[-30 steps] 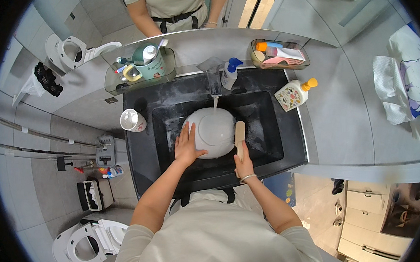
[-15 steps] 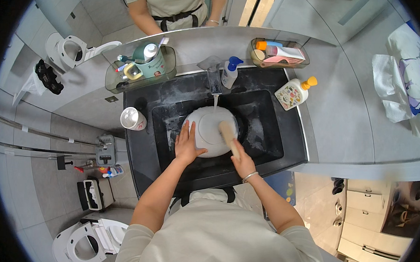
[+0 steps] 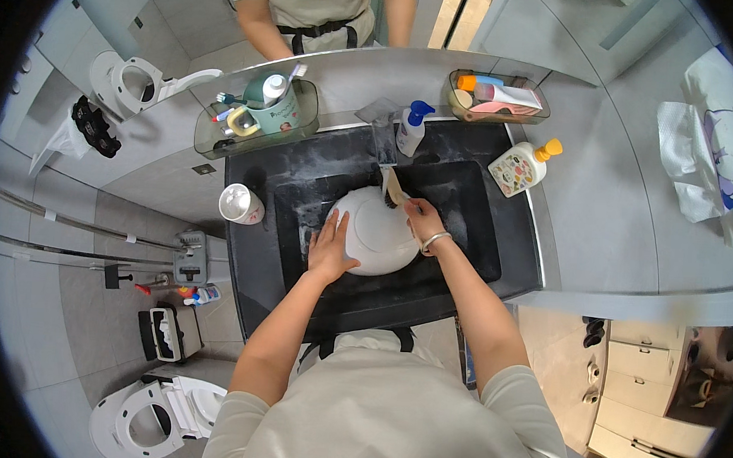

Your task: The person cleans a white helmet in a sink by applying soap, scrubbing the exterior and visor with a brush, and rinsing it with water.

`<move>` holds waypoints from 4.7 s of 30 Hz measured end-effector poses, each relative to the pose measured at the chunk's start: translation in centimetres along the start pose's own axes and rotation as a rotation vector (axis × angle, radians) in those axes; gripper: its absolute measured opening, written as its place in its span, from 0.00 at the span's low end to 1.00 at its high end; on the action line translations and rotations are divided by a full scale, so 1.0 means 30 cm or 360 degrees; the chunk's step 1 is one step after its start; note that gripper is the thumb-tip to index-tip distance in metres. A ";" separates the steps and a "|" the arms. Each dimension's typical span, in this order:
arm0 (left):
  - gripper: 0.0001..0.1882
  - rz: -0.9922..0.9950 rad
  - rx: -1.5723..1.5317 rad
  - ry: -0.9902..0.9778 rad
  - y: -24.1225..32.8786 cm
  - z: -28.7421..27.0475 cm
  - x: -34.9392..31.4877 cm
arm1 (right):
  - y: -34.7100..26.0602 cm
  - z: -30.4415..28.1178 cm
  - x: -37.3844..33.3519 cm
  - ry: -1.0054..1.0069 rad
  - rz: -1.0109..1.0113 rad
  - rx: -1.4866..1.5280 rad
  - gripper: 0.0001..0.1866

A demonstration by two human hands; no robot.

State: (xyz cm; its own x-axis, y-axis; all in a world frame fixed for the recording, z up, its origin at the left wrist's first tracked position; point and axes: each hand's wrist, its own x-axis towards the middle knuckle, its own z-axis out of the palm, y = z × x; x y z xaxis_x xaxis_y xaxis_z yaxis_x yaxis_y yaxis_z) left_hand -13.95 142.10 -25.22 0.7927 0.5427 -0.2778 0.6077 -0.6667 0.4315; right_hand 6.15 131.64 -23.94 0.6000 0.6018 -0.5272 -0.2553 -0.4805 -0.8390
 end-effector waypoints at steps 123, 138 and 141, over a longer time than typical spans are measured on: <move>0.60 -0.0509 -0.0697 0.0091 -0.077 0.188 -0.036 | -0.231 0.032 0.051 0.0035 -0.0389 -0.2184 0.16; 0.51 -0.0142 -0.1008 0.0133 -0.225 0.244 -0.048 | 0.012 0.162 -0.237 -0.0342 -0.1358 -0.2040 0.17; 0.40 -0.0154 -0.1064 0.0015 -0.247 0.215 -0.068 | 0.084 0.059 -0.282 -0.0490 -0.1483 -0.2123 0.18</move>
State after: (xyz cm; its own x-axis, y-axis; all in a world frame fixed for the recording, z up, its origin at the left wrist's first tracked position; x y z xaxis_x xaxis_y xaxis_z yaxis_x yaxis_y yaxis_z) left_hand -19.77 142.63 -33.40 0.7338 0.5905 -0.3359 0.5126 -0.1569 0.8442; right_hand -0.92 126.46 -21.84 -0.0405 0.9957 -0.0837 0.9685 0.0185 -0.2485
